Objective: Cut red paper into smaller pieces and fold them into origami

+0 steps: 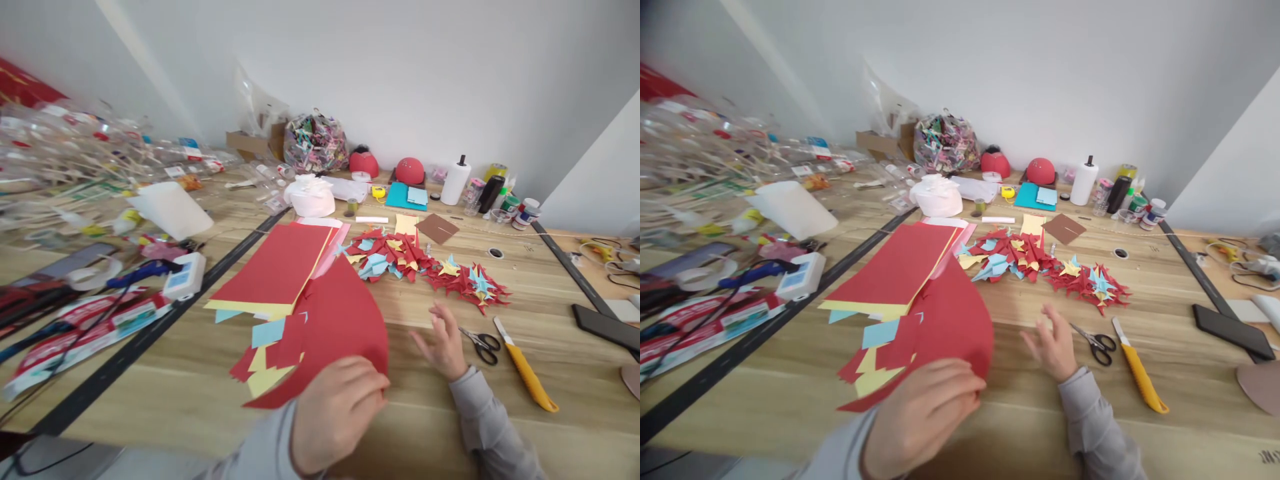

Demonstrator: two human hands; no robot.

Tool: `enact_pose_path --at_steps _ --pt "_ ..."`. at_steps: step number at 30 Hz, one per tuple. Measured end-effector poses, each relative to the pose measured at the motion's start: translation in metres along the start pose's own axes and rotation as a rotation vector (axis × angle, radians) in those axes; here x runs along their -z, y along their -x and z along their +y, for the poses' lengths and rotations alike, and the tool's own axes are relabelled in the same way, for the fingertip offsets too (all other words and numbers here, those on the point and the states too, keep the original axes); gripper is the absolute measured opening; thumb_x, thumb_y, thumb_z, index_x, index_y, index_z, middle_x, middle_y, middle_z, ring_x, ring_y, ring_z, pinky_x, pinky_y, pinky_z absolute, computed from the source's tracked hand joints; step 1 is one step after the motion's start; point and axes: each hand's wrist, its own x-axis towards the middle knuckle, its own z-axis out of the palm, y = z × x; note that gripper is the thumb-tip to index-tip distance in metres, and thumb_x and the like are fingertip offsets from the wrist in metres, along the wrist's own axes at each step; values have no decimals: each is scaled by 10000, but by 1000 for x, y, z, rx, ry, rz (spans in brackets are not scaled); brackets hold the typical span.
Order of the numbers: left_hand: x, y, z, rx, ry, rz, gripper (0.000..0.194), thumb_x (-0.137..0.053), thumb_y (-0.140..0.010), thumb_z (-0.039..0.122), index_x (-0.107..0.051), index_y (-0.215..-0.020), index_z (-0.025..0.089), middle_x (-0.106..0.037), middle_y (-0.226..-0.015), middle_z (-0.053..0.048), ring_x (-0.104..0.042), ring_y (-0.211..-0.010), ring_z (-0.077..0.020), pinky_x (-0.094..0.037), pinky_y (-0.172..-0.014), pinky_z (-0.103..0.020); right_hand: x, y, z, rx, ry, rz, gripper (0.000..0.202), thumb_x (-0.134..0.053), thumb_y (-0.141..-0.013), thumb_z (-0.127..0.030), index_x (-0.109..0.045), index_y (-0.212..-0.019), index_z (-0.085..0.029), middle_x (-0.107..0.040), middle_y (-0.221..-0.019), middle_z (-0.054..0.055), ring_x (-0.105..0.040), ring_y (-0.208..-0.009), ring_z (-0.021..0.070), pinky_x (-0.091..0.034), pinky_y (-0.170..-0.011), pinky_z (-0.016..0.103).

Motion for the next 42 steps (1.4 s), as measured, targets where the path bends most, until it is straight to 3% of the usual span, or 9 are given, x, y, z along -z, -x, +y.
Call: enact_pose_path --at_steps 4,7,13,17,25,31,35,38,42 --pt "-40 -3 15 -98 104 -107 195 -545 -911 172 -682 -776 206 -732 -757 -43 -624 -647 -167 -511 -621 -336 8 0 -24 190 -48 -170 360 -519 -895 -120 -616 -1184 -312 -577 -1317 101 -599 -1104 212 -534 -867 369" --pt "-54 -2 14 -145 84 -89 265 -483 -951 189 -648 -744 173 -726 -773 -31 -621 -661 -147 -489 -620 -317 12 -3 -32 279 -76 -253 321 -463 -932 -138 -650 -1165 -255 -652 -1195 119 -593 -1076 218 -537 -852 384" --pt "-30 4 1 -73 96 -75 203 -476 -955 246 -649 -897 157 -729 -894 -70 -638 -766 -163 -518 -749 -317 18 -7 -22 182 -130 -193 298 -472 -926 -106 -681 -1098 -231 -695 -1014 94 -616 -978 202 -552 -817 369" --pt "-16 25 -21 40 18 -85 209 -486 -917 218 -644 -1042 165 -731 -940 -87 -664 -870 -193 -539 -798 -320 30 -6 -11 43 -159 -145 272 -506 -915 -107 -674 -1095 -223 -700 -994 98 -617 -935 210 -549 -776 370" --pt "-7 80 -60 221 -25 -160 396 -415 -704 39 -695 -915 226 -736 -1049 -55 -668 -1020 -207 -526 -953 -375 49 17 -7 -133 -182 -251 291 -507 -890 -78 -675 -1070 -232 -705 -992 76 -638 -910 195 -539 -772 358" --pt "3 60 -61 246 179 -65 262 -511 -825 77 -692 -952 219 -761 -976 -32 -721 -902 -138 -570 -830 -202 63 20 -22 -189 -68 -510 394 -501 -829 -40 -667 -1133 -229 -674 -1159 100 -589 -1079 254 -491 -898 470" --pt "0 36 -55 369 221 8 142 -586 -865 153 -713 -867 217 -767 -850 -6 -731 -774 -115 -571 -726 -144 72 19 -29 -218 -87 -604 410 -624 -798 -181 -630 -1205 -226 -589 -1328 122 -466 -1287 326 -302 -1085 636" --pt "-9 30 -54 454 272 30 138 -602 -872 217 -729 -819 213 -765 -811 -6 -730 -742 -125 -582 -714 -159 74 23 -27 -257 -273 -607 332 -588 -825 -179 -642 -1151 -218 -657 -1221 109 -534 -1247 264 -349 -1112 543" --pt "-23 42 -63 723 241 55 205 -669 -821 392 -743 -820 202 -766 -807 -28 -726 -712 -168 -601 -690 -222 76 27 -24 -360 -389 -615 305 -563 -852 -162 -656 -1139 -209 -693 -1151 121 -613 -1153 244 -492 -1001 421"
